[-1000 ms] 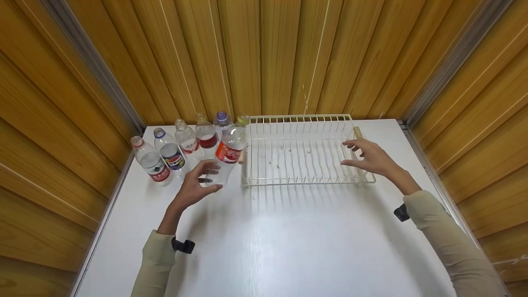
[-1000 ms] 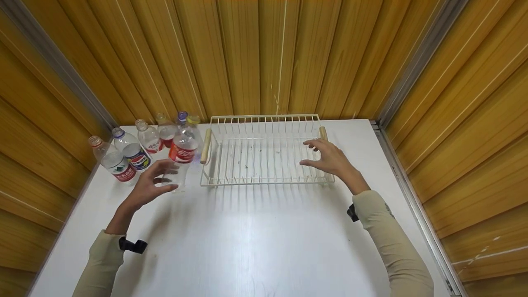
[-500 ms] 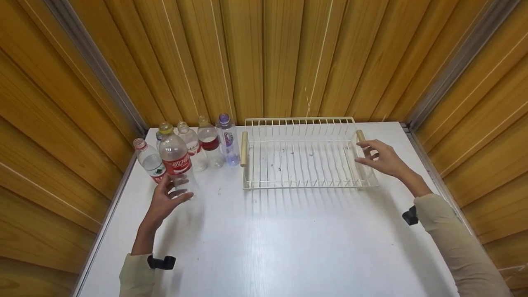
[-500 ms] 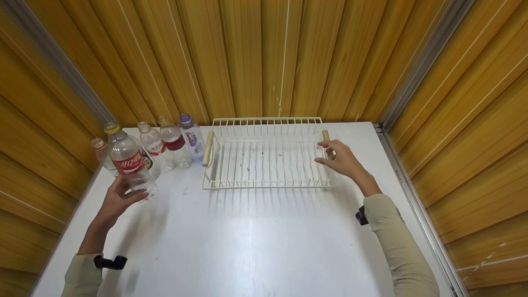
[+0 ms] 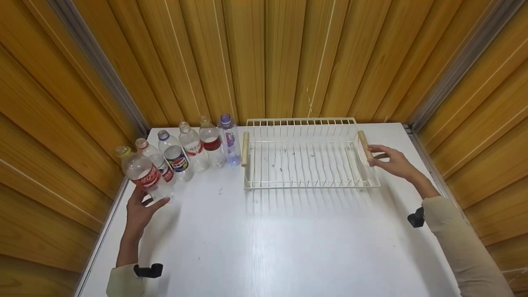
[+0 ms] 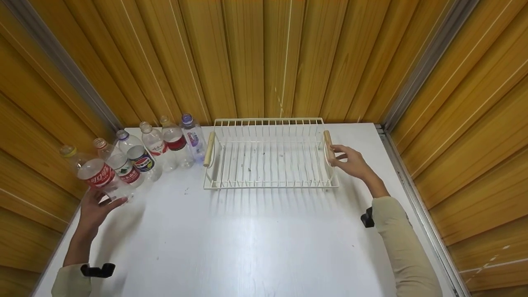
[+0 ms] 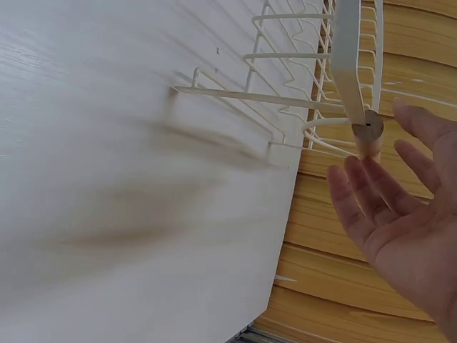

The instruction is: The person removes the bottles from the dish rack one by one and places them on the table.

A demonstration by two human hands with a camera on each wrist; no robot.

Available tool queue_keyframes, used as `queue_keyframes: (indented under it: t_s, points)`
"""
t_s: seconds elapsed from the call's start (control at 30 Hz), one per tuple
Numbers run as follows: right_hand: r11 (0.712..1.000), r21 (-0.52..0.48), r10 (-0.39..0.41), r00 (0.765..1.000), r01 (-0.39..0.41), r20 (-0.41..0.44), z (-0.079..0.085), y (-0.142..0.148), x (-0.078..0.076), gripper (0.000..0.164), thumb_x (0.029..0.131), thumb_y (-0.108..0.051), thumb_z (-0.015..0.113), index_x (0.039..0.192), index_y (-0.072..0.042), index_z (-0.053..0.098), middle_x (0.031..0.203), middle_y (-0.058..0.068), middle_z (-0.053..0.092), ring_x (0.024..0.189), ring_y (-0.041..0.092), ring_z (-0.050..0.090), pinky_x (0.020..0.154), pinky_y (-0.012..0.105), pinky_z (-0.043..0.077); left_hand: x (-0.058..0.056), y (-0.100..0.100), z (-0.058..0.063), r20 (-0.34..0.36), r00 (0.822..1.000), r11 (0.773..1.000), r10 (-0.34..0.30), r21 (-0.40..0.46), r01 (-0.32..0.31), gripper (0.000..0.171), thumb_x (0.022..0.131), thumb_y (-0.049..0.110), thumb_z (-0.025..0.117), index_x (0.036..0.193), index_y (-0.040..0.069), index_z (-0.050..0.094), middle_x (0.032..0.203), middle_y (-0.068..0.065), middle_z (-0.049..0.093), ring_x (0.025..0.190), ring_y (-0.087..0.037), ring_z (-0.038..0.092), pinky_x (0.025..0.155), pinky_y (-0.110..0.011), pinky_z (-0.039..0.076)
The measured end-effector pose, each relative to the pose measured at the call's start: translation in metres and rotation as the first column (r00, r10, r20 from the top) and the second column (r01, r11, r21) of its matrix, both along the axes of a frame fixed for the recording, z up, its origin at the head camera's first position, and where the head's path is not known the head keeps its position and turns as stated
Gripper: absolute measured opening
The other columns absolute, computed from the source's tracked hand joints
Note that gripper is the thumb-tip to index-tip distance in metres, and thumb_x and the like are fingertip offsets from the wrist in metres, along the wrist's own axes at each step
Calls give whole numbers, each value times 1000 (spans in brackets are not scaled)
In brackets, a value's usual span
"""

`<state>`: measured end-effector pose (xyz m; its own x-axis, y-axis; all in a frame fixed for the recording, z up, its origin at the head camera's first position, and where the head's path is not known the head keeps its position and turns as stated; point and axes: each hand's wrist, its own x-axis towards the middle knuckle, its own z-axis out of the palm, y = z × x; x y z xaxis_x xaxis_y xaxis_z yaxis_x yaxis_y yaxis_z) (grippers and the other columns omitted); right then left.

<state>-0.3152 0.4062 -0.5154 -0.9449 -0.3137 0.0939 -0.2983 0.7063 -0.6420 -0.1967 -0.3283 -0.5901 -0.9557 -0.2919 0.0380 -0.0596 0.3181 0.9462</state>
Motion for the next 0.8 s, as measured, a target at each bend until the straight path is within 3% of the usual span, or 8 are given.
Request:
queue_keyframes:
  t_s: [0.13, 0.2, 0.27, 0.37, 0.47, 0.6, 0.8]
  points:
    - [1000, -2, 10, 997, -10, 77, -2, 3, 1, 59, 102, -24, 64, 151, 1, 44, 146, 32, 52, 124, 51, 57, 83, 6, 45, 3, -12, -12, 38, 996, 997, 75, 2, -75, 92, 83, 10, 85, 158, 12, 31, 156, -13, 43, 141, -30, 45, 97, -12, 49]
    - [1000, -9, 12, 995, -11, 103, -3, 4, 2, 59, 102, -25, 63, 151, 1, 43, 146, 33, 51, 123, 50, 58, 83, 7, 47, 2, -20, -18, 58, 993, 995, 104, -9, -103, 90, 84, 10, 84, 157, 10, 32, 155, -14, 43, 141, -32, 45, 88, -4, 47]
    - [1000, -31, 2, 992, 2, 123, -4, 5, 4, 59, 102, -24, 63, 152, 0, 43, 144, 33, 52, 119, 42, 62, 81, 9, 49, 1, -27, -25, 72, 990, 992, 123, -19, -122, 89, 84, 11, 83, 157, 8, 32, 155, -17, 43, 140, -34, 45, 94, -10, 50]
    - [998, -65, 1, 989, 8, 149, -6, 8, 6, 60, 103, -23, 62, 153, 0, 41, 143, 34, 52, 111, 19, 66, 81, 12, 53, -3, -38, -37, 91, 984, 988, 154, -36, -151, 86, 84, 9, 82, 155, 6, 34, 156, -20, 43, 142, -38, 45, 109, -35, 50]
    - [994, -111, 4, 984, 16, 177, -8, 9, 7, 60, 103, -22, 62, 154, 0, 39, 141, 36, 51, 104, 1, 63, 81, 15, 56, -5, -46, -47, 114, 979, 985, 170, -35, -168, 85, 85, 5, 81, 155, 4, 34, 158, -23, 42, 144, -42, 43, 114, -55, 43]
    - [989, -148, 3, 977, 29, 212, -8, 11, 7, 61, 103, -23, 62, 155, -1, 37, 142, 35, 51, 104, 0, 65, 83, 16, 56, -8, -52, -56, 135, 976, 985, 173, -3, -174, 88, 85, 3, 80, 158, 5, 31, 162, -21, 37, 147, -42, 40, 117, -56, 40]
    - [984, -175, 9, 973, 32, 231, -6, 12, 9, 62, 104, -23, 60, 156, 1, 35, 141, 35, 52, 100, -6, 65, 84, 16, 56, -17, -57, -54, 158, 972, 982, 173, 47, -183, 90, 87, 2, 77, 161, 10, 27, 166, -19, 32, 152, -41, 34, 120, -56, 35]
